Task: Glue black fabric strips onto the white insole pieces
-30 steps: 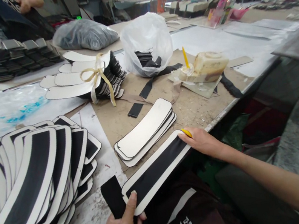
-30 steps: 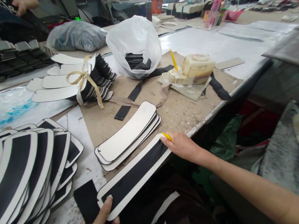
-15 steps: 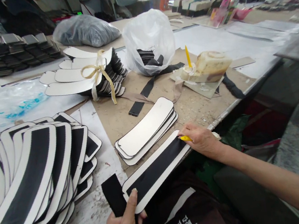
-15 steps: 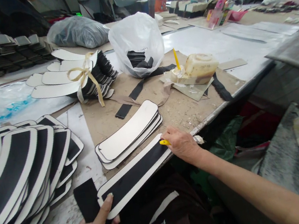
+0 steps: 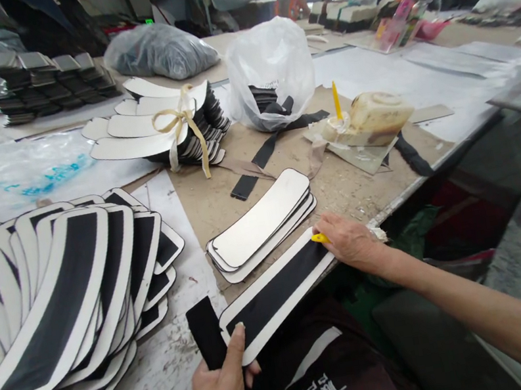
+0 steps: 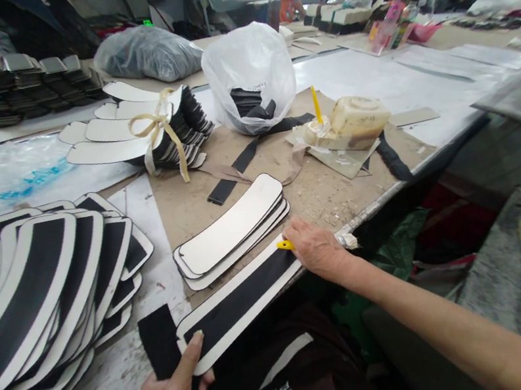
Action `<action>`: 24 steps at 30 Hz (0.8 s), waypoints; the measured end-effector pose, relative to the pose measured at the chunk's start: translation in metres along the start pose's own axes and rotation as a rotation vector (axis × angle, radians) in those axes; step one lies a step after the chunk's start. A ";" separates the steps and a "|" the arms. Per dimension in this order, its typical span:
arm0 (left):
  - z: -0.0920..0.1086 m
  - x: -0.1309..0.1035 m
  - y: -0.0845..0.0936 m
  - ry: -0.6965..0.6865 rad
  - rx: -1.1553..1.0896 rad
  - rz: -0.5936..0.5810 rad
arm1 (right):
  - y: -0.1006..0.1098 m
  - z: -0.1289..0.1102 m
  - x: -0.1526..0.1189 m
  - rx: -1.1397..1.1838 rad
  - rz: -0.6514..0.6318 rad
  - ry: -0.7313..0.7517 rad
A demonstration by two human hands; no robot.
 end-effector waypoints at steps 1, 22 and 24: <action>-0.001 0.000 0.001 0.005 0.004 0.004 | -0.001 0.000 0.001 0.003 -0.006 0.005; -0.002 0.001 0.002 -0.017 0.084 0.007 | 0.033 -0.019 -0.014 0.354 0.028 -0.010; -0.002 0.001 0.002 -0.015 0.082 0.006 | 0.029 -0.011 -0.011 0.451 0.004 -0.058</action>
Point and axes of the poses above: each hand's wrist, its own x-axis towards the middle knuckle, its own y-axis out of the back of the hand, z = x × y, the point moved 6 cm from there along x, towards the middle knuckle, and after that the axes turned 15 degrees about -x, right-handed, at the moved point
